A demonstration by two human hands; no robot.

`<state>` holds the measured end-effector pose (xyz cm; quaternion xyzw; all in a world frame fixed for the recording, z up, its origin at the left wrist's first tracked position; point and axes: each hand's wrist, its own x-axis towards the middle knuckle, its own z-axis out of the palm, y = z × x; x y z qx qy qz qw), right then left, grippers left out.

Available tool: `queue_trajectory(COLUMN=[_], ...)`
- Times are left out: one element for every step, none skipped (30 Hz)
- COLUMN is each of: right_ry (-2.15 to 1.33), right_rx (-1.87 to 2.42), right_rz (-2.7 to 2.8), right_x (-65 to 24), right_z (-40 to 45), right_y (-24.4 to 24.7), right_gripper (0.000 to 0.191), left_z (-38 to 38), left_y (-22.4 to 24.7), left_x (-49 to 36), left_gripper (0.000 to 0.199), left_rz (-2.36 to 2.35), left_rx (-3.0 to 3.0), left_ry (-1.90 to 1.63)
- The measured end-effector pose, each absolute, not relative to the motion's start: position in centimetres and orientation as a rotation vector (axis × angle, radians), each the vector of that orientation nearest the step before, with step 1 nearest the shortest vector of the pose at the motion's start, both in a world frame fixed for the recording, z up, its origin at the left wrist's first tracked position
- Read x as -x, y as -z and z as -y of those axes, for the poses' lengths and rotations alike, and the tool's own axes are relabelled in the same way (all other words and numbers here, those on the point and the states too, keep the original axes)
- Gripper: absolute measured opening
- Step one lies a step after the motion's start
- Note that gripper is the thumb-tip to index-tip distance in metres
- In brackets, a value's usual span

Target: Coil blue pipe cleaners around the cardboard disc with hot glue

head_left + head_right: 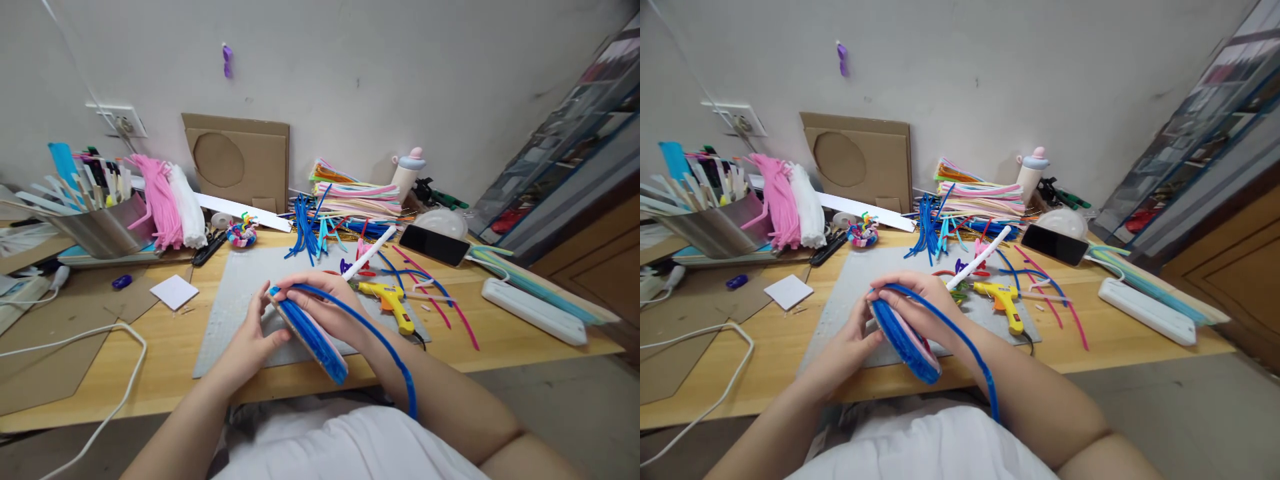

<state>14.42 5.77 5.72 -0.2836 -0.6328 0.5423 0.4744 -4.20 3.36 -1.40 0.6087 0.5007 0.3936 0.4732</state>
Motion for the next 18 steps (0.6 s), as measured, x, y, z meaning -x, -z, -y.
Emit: queue_trajectory(right_ry=[-1.321,-1.317,-1.319,-1.326,-1.333,-1.336,-1.337,-1.336,-1.336,-1.331,-1.328,-1.325,-1.315,-1.300,-1.289,-1.286,-1.292,-1.300], right_rx=[0.695,0.696,0.695,0.689,0.681,0.672,0.664,0.657,0.654,0.651,0.646,0.643,0.643,0.646,0.648,0.648,0.646,0.640], right_rz=[1.554,1.554,1.554,1.552,1.551,1.553,1.555,1.559,1.563,1.567,1.576,1.593,1.608,1.625,1.636,1.638,1.632,1.622], right_x=[-14.4,-14.4,-14.4,-14.4,-14.4,-14.4,-14.5,-14.5,-14.5,-14.5,-14.5,-14.5,-14.5,-14.5,-14.5,-14.4,-14.3,-14.2], right_z=[-5.7,-5.7,-5.6,-5.6,-5.6,-5.5,-5.5,-5.4,-5.3,-5.1,-4.9,-4.8,-4.6,-4.5,-4.4,-4.3,-4.3,-4.3], right_y=[-5.7,-5.7,-5.6,-5.4,-5.3,-5.2,-5.1,-5.1,-5.1,-5.2,-5.4,-5.6,-5.7,-5.9,-5.9,-6.0,-5.9,-5.9], right_gripper=[0.022,0.022,0.022,0.022,0.022,0.022,0.022,0.022,0.022,0.021,0.020,0.020,0.019,0.018,0.018,0.017,0.017,0.018], left_z=[-3.5,-3.7,-3.8,-3.9,-3.9,-3.8,-3.6,-3.3,-3.0,-2.7,-2.5,-2.3,-2.1,-2.1,-2.0,-2.0,-2.0,-2.1], left_y=[1.3,1.2,1.0,0.8,0.7,0.5,0.4,0.4,0.3,0.3,0.3,0.4,0.5,0.6,0.7,0.9,1.0,1.2], left_x=[4.2,4.2,4.2,4.2,4.1,4.0,3.8,3.6,3.5,3.3,3.2,3.1,3.0,2.9,2.7,2.6,2.5,2.4], left_gripper=[0.103,0.106,0.108,0.108,0.107,0.105,0.103,0.101,0.097,0.093,0.088,0.082,0.075,0.069,0.063,0.058,0.056,0.054], left_rz=[-1.231,-1.242,-1.249,-1.243,-1.226,-1.201,-1.171,-1.144,-1.122,-1.109,-1.104,-1.107,-1.115,-1.125,-1.134,-1.143,-1.152,-1.162], left_rx=[-1.502,-1.509,-1.510,-1.503,-1.494,-1.482,-1.472,-1.465,-1.469,-1.492,-1.526,-1.567,-1.611,-1.652,-1.687,-1.714,-1.741,-1.776], left_ry=[-0.958,-0.958,-0.956,-0.953,-0.949,-0.947,-0.947,-0.948,-0.944,-0.938,-0.934,-0.935,-0.940,-0.954,-0.973,-0.996,-1.018,-1.042])
